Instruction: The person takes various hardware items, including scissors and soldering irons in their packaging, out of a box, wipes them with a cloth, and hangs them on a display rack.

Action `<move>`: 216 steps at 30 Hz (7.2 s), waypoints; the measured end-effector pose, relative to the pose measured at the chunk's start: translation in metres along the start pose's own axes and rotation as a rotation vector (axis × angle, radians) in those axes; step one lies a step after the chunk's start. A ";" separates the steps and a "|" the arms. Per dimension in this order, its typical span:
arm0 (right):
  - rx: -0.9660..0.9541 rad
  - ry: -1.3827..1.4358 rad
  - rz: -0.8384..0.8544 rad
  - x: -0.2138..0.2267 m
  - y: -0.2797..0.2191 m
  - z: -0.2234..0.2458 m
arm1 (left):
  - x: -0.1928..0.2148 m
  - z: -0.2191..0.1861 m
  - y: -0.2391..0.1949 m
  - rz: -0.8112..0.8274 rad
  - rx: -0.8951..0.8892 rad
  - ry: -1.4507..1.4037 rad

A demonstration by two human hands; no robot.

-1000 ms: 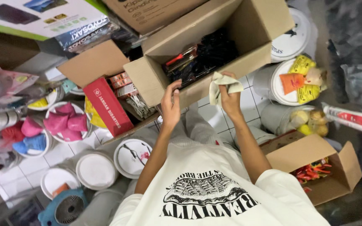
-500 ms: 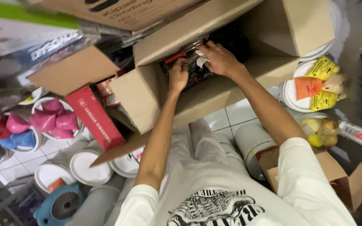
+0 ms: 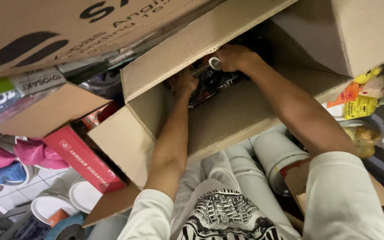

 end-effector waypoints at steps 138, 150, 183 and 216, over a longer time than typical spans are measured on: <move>-0.099 0.918 -1.571 -0.107 -0.469 0.040 | 0.225 -0.216 -0.453 0.048 -0.801 -1.523; -0.134 1.471 -1.844 -0.096 -0.457 0.045 | 0.181 -0.238 -0.464 0.486 -0.679 -1.963; -0.056 0.438 -1.814 -0.021 -0.533 0.016 | 0.104 -0.187 -0.451 1.055 -0.548 -1.211; 0.044 0.546 -1.725 -0.065 -0.508 0.044 | 0.149 -0.179 -0.458 0.897 -0.444 -1.111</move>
Point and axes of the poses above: each hand's wrist, its own y-axis towards the middle knuckle, its own x-axis out of the back of the hand, z = x × y, the point moved 4 cm from there along y, towards the middle knuckle, and after that the axes turned 8 degrees about -z, right-handed, at the moved point
